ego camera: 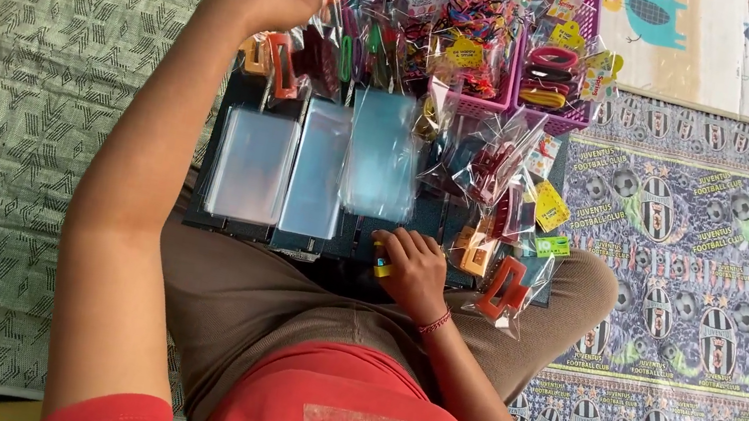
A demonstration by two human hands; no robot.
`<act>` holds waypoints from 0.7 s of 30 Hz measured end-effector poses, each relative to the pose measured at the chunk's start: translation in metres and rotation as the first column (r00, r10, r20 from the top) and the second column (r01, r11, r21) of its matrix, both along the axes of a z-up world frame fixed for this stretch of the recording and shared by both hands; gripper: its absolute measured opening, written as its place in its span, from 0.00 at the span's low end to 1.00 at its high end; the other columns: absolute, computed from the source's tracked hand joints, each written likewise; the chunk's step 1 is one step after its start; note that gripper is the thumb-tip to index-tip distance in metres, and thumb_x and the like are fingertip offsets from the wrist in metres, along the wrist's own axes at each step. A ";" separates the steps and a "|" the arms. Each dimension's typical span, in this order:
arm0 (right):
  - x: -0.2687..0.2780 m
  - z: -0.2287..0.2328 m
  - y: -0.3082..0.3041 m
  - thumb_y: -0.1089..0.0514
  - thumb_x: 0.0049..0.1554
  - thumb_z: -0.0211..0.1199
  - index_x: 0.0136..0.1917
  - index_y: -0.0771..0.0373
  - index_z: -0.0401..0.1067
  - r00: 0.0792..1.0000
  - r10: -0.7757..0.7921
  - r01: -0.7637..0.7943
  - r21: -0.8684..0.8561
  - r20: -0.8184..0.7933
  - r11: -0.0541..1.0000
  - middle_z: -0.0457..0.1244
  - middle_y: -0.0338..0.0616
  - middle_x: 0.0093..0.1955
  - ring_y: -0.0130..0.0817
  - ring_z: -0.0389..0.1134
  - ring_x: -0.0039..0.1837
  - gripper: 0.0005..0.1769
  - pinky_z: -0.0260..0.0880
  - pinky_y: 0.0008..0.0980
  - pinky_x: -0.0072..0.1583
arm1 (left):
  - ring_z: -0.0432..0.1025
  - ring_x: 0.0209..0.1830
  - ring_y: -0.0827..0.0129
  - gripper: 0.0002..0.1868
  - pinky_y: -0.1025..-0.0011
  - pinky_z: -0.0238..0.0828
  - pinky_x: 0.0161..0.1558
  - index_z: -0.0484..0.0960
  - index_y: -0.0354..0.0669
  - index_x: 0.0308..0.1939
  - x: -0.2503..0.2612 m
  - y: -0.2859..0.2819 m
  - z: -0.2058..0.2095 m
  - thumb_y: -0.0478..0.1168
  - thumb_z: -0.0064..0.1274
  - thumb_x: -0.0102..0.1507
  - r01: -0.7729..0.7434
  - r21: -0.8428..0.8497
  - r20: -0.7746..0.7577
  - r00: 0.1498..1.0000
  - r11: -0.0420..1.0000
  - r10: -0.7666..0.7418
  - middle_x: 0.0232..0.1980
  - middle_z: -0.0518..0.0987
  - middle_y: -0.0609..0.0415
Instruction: Packaging small hair accessories into plastic bags and attaching cardboard tags.
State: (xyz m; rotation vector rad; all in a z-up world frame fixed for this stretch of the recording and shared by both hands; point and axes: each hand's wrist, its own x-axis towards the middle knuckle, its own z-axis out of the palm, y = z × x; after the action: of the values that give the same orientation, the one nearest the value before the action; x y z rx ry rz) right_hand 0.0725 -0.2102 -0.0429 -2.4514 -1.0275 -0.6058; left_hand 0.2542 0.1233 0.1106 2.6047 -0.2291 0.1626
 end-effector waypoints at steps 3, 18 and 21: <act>-0.001 0.005 0.002 0.63 0.51 0.68 0.51 0.55 0.75 1.000 -0.006 0.006 0.013 0.009 1.000 0.66 0.32 0.41 0.27 0.65 0.40 0.14 0.63 0.27 0.45 | 0.68 0.14 0.67 0.12 0.64 0.69 0.25 0.88 0.53 0.42 0.000 0.017 -0.013 0.32 0.53 0.62 -0.067 0.245 0.117 0.992 0.967 0.039 0.30 0.83 0.59; -0.001 0.000 0.003 0.64 0.50 0.68 0.51 0.55 0.76 0.999 -0.028 0.028 0.008 0.021 1.000 0.67 0.32 0.43 0.27 0.65 0.40 0.14 0.63 0.28 0.45 | 0.76 0.28 0.60 0.06 0.59 0.74 0.40 0.88 0.51 0.40 0.002 0.031 -0.087 0.39 0.58 0.61 -0.118 0.190 0.113 0.989 0.975 0.098 0.37 0.85 0.57; -0.002 0.004 0.003 0.63 0.51 0.67 0.51 0.55 0.76 0.999 -0.031 0.031 0.007 0.028 1.000 0.67 0.32 0.42 0.27 0.65 0.40 0.13 0.62 0.27 0.45 | 0.70 0.26 0.64 0.08 0.59 0.69 0.49 0.87 0.48 0.41 0.005 0.030 -0.091 0.45 0.65 0.61 -0.086 0.147 0.257 0.965 0.985 0.046 0.35 0.78 0.57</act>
State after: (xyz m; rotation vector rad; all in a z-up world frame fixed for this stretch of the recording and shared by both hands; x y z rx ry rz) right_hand 0.0708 -0.2068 -0.0394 -2.4634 -0.9986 -0.6549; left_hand 0.2596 0.1534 0.0197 2.7463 -0.2529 0.5223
